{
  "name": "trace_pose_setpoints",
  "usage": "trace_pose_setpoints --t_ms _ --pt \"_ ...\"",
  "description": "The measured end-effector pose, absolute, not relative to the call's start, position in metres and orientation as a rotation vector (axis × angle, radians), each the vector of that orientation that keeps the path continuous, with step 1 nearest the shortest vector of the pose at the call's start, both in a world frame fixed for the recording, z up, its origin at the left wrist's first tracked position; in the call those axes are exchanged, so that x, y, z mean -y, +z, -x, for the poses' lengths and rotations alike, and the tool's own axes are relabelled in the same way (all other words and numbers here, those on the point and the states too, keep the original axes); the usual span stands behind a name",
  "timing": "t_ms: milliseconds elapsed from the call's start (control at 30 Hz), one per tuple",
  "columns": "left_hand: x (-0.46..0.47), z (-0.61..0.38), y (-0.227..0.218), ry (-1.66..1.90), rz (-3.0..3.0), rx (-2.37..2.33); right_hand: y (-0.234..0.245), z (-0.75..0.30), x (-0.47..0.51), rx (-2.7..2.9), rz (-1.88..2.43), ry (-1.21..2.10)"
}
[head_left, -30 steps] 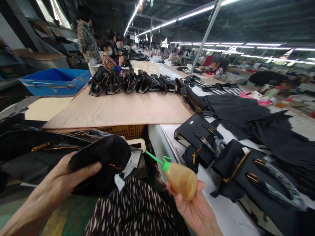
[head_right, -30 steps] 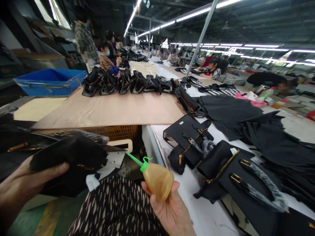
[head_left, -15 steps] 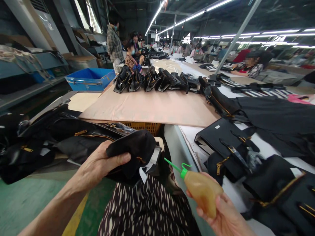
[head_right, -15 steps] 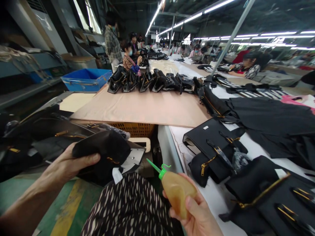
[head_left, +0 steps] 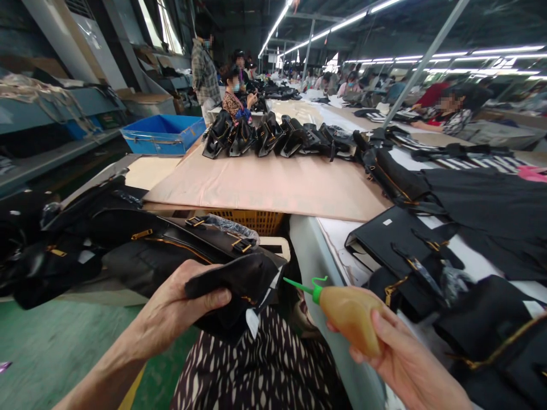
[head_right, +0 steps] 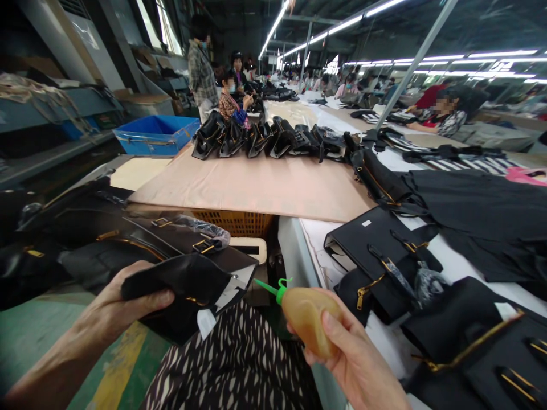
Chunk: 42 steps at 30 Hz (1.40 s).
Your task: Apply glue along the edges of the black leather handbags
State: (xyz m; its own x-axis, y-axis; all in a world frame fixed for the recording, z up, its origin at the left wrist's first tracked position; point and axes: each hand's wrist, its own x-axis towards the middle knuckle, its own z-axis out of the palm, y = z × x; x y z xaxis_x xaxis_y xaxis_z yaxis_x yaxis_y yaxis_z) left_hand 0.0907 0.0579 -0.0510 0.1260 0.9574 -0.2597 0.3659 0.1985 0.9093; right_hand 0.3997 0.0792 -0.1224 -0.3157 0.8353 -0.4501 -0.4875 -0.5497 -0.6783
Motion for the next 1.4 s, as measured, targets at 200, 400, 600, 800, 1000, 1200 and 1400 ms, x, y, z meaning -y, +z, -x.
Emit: trace_pose_setpoints --t_ms 200,400,600,800,1000,1200,1400 --pt "-0.055 -0.092 -0.054 0.675 -1.605 -1.455 -0.124 -0.398 -0.085 0.649 0.949 1.993" --pt "-0.049 -0.089 -0.059 0.686 -1.714 -1.506 -0.121 -0.391 -0.082 0.673 1.029 1.974" --pt "-0.047 -0.087 -0.065 0.746 -1.734 -1.455 -0.125 -0.392 -0.085 0.685 1.061 1.97" --pt "-0.047 -0.088 -0.065 0.751 -1.742 -1.407 -0.125 -0.392 -0.086 0.695 1.061 1.98" --pt "-0.047 -0.088 -0.065 0.828 -1.785 -1.4 -0.123 -0.392 -0.083 0.7 1.072 1.982" --pt "-0.046 -0.09 -0.064 0.839 -1.771 -1.34 -0.121 -0.388 -0.083 0.713 1.1 1.98" --pt "-0.043 -0.091 -0.066 0.85 -1.776 -1.335 -0.123 -0.388 -0.082 0.732 1.075 2.001"
